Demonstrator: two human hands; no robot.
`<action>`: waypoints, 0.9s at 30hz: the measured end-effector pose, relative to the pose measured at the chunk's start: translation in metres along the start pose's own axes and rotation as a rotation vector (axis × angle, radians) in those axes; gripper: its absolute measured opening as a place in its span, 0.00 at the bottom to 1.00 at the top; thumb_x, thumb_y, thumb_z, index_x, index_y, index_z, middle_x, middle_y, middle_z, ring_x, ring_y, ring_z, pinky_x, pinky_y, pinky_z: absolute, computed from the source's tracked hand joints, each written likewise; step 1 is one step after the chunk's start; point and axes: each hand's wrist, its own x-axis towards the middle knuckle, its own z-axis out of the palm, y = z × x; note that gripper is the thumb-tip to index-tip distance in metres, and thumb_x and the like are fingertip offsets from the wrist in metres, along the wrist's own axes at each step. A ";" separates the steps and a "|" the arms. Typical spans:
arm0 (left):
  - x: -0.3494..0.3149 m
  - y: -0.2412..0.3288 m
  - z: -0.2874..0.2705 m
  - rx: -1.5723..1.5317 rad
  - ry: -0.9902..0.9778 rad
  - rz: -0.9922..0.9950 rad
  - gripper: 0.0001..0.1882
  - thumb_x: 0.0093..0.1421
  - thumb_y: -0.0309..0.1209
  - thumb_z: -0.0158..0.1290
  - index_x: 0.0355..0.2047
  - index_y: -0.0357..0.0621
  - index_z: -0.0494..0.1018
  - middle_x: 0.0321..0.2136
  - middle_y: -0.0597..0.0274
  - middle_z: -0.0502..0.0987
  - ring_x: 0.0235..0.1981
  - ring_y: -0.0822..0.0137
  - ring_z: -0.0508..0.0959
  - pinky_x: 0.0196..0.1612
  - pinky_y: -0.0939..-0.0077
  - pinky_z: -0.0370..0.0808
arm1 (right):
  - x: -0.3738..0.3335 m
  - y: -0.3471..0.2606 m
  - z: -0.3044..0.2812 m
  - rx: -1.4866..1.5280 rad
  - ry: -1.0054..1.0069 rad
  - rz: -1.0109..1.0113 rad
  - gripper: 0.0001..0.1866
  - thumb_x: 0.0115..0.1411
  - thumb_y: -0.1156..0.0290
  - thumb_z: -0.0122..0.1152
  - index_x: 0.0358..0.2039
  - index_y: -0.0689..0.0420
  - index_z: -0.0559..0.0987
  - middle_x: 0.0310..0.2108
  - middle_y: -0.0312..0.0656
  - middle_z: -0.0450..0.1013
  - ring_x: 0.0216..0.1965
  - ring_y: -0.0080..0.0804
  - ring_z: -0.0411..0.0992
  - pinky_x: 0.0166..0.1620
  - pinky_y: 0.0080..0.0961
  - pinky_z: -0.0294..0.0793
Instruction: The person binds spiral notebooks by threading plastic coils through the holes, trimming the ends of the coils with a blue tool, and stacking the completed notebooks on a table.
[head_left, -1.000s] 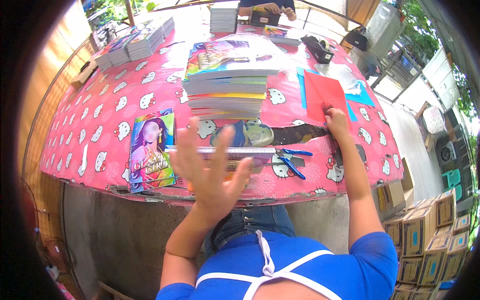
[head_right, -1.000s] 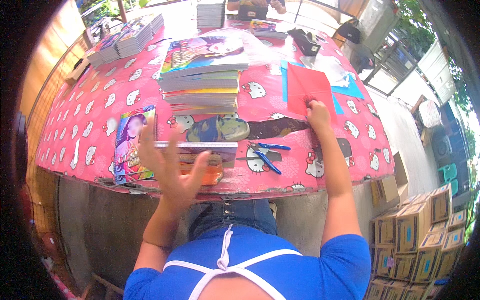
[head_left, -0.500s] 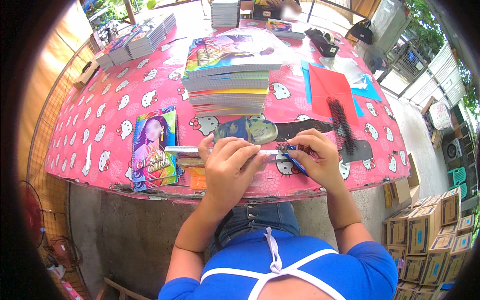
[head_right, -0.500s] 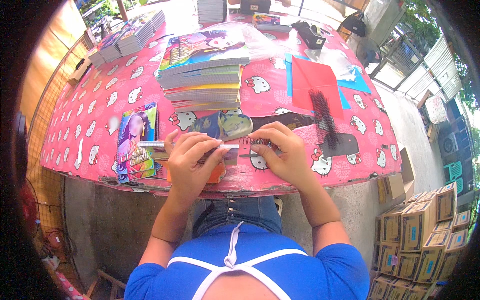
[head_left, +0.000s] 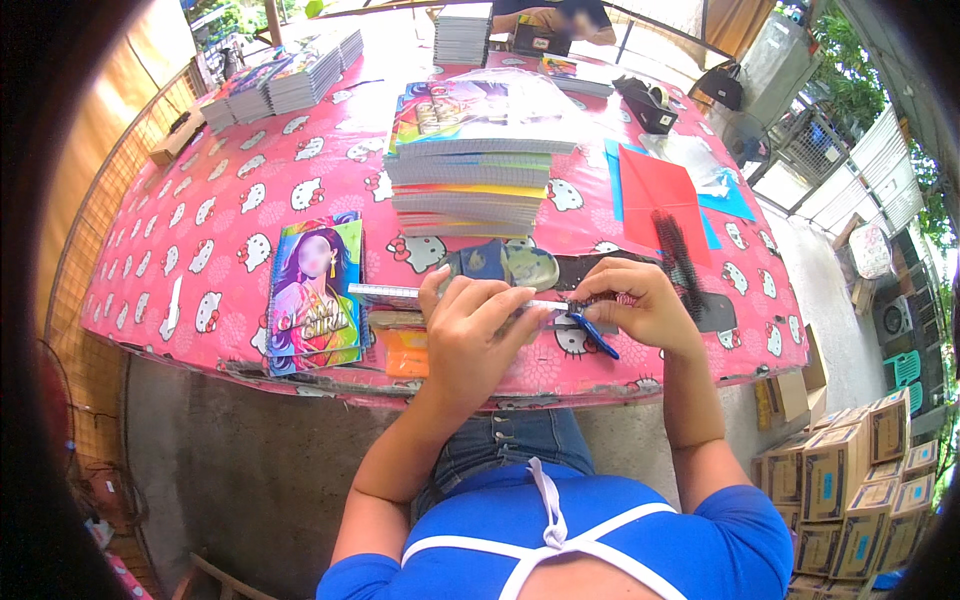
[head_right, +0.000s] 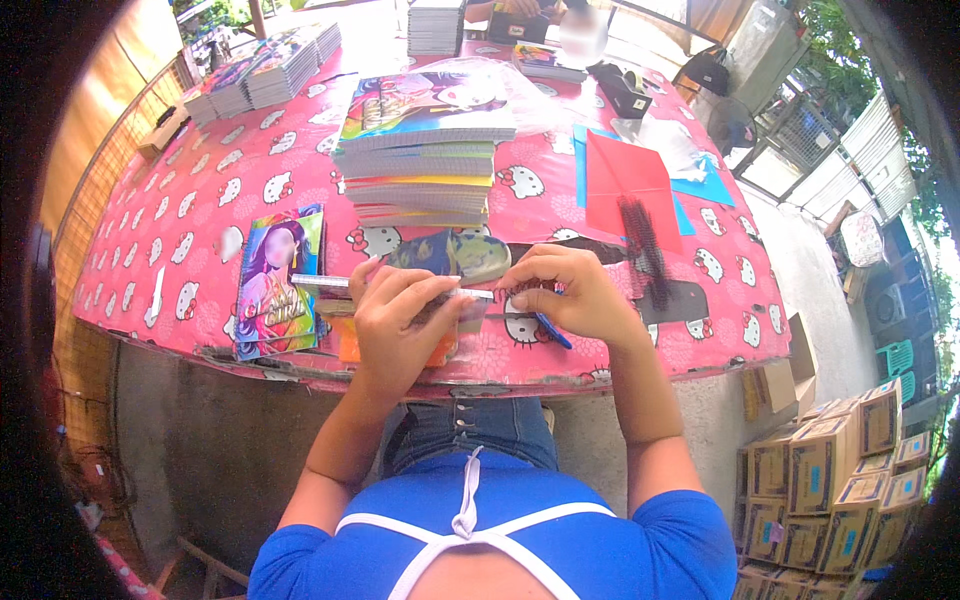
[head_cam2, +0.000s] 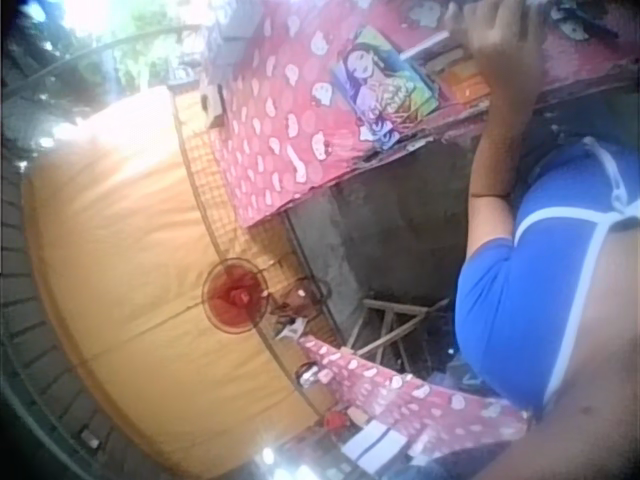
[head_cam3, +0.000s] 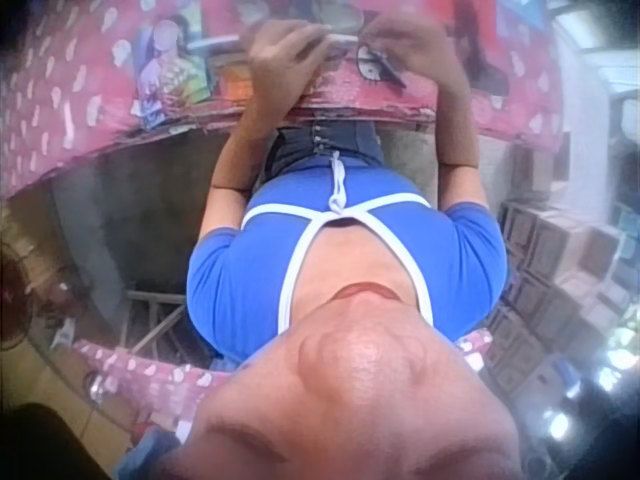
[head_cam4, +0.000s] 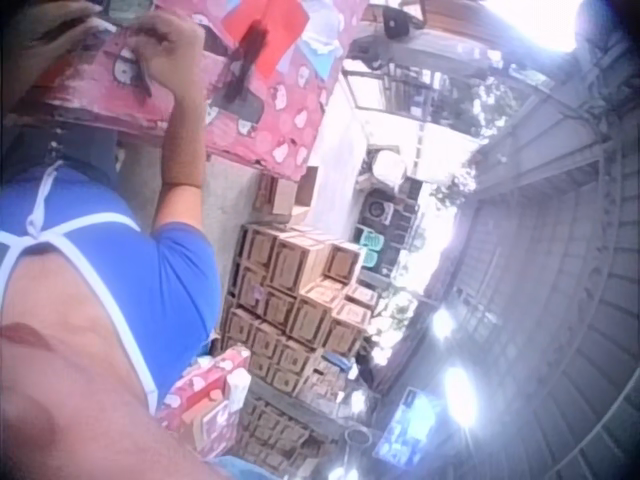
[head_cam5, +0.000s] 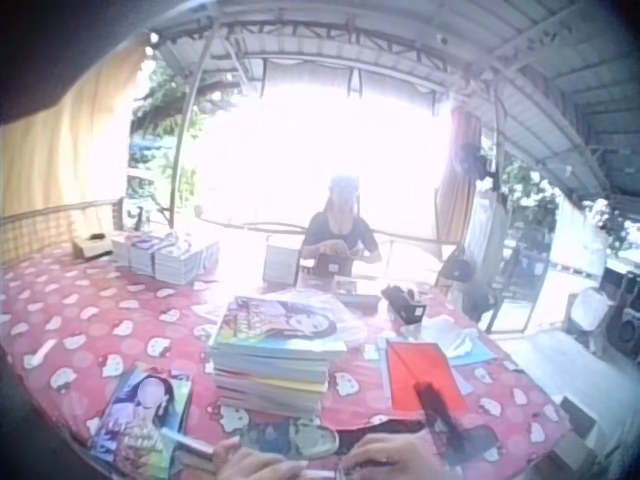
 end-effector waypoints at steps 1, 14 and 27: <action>-0.001 -0.001 0.000 0.004 0.001 0.005 0.10 0.49 0.36 0.66 0.31 0.49 0.80 0.26 0.70 0.77 0.31 0.69 0.75 0.55 0.62 0.58 | 0.000 -0.001 0.001 0.084 -0.031 0.132 0.10 0.49 0.77 0.67 0.34 0.59 0.82 0.32 0.40 0.75 0.33 0.28 0.73 0.36 0.25 0.72; -0.006 0.000 0.002 0.112 0.039 0.010 0.10 0.45 0.35 0.67 0.30 0.51 0.81 0.29 0.70 0.78 0.38 0.68 0.76 0.61 0.53 0.50 | 0.001 -0.017 0.041 -0.375 0.259 -0.131 0.07 0.58 0.69 0.61 0.34 0.59 0.76 0.27 0.45 0.69 0.28 0.44 0.72 0.30 0.35 0.70; -0.021 -0.004 -0.004 0.054 0.025 0.050 0.09 0.48 0.34 0.65 0.32 0.53 0.81 0.30 0.73 0.80 0.35 0.71 0.77 0.59 0.56 0.54 | 0.009 -0.018 0.028 -0.450 -0.091 0.049 0.15 0.56 0.66 0.64 0.42 0.60 0.76 0.40 0.47 0.74 0.39 0.45 0.75 0.35 0.37 0.74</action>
